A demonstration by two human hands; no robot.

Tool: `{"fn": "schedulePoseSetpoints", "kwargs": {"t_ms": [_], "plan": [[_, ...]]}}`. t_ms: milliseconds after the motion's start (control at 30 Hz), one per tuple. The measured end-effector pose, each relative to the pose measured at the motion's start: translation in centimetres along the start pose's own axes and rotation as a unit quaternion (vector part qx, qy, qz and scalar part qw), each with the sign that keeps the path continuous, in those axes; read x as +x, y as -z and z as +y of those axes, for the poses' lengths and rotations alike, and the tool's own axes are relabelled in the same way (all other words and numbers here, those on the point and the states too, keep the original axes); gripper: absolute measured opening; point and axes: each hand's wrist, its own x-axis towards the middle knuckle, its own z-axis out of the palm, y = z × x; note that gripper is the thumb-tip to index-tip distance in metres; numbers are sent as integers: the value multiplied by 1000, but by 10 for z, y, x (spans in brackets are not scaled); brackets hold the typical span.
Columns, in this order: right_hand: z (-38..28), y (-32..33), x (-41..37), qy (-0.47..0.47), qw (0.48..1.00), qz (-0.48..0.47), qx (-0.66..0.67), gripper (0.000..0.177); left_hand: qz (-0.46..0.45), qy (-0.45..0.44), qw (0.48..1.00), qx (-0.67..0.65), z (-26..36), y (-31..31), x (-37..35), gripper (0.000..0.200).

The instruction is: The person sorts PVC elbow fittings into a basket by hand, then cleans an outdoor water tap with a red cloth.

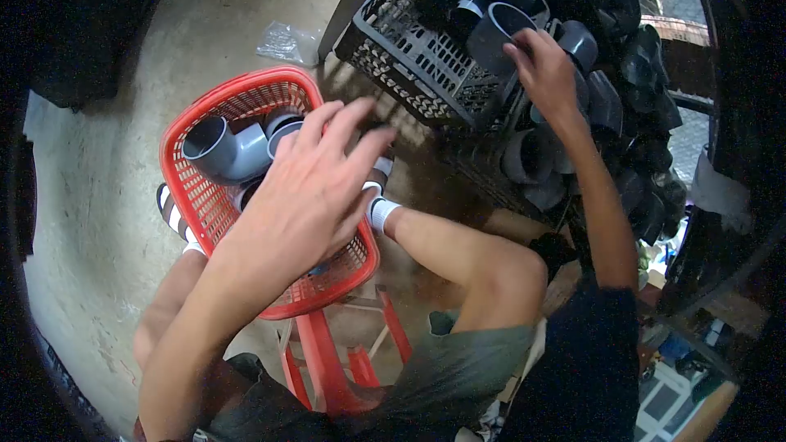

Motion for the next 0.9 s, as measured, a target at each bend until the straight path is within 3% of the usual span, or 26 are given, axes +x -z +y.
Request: {"fn": "schedulePoseSetpoints", "kwargs": {"t_ms": [67,100,133,200,267,333,367,400,433,467,533,600,733,767,867,900], "plan": [[-50,44,-30,-159,971,-84,157,10,118,47,984,-124,8,-15,8,83],[-75,58,-44,-189,941,-121,255,10,123,59,973,-188,10,-18,13,97],[-97,69,-55,-217,898,-158,348,11,100,94,948,-286,16,-17,15,105],[-129,79,-63,-157,819,-285,473,11,17,125,891,-437,20,-8,18,110],[-137,73,-47,-219,664,-448,557,17,-17,223,820,-526,15,9,12,108],[-104,36,-10,-156,713,-383,566,29,-59,245,779,-574,-1,9,8,89],[-88,18,9,-126,736,-348,567,36,-83,258,813,-516,-7,14,6,80],[-67,-3,37,-200,812,-264,480,38,-108,269,842,-455,-12,24,3,72],[-17,-38,63,-170,904,-203,336,43,-135,280,865,-394,-17,29,0,64],[73,-87,93,90,994,-39,-39,49,-99,241,917,-301,-24,29,-7,57],[95,-93,124,-35,948,-126,-291,56,-27,160,981,-103,-37,27,-29,43],[122,-115,148,-121,925,-184,-310,60,-52,161,984,-56,-52,36,-42,38],[162,-135,150,-162,902,-175,-361,45,-160,190,968,-36,-87,47,-67,33],[174,-137,142,-147,901,-151,-379,33,-159,171,972,-21,-88,45,-69,33],[173,-110,105,-78,920,-50,-381,28,-170,147,974,24,-91,45,-84,31],[192,-103,91,8,936,-10,-351,28,-181,150,972,27,-90,46,-88,29]]}}
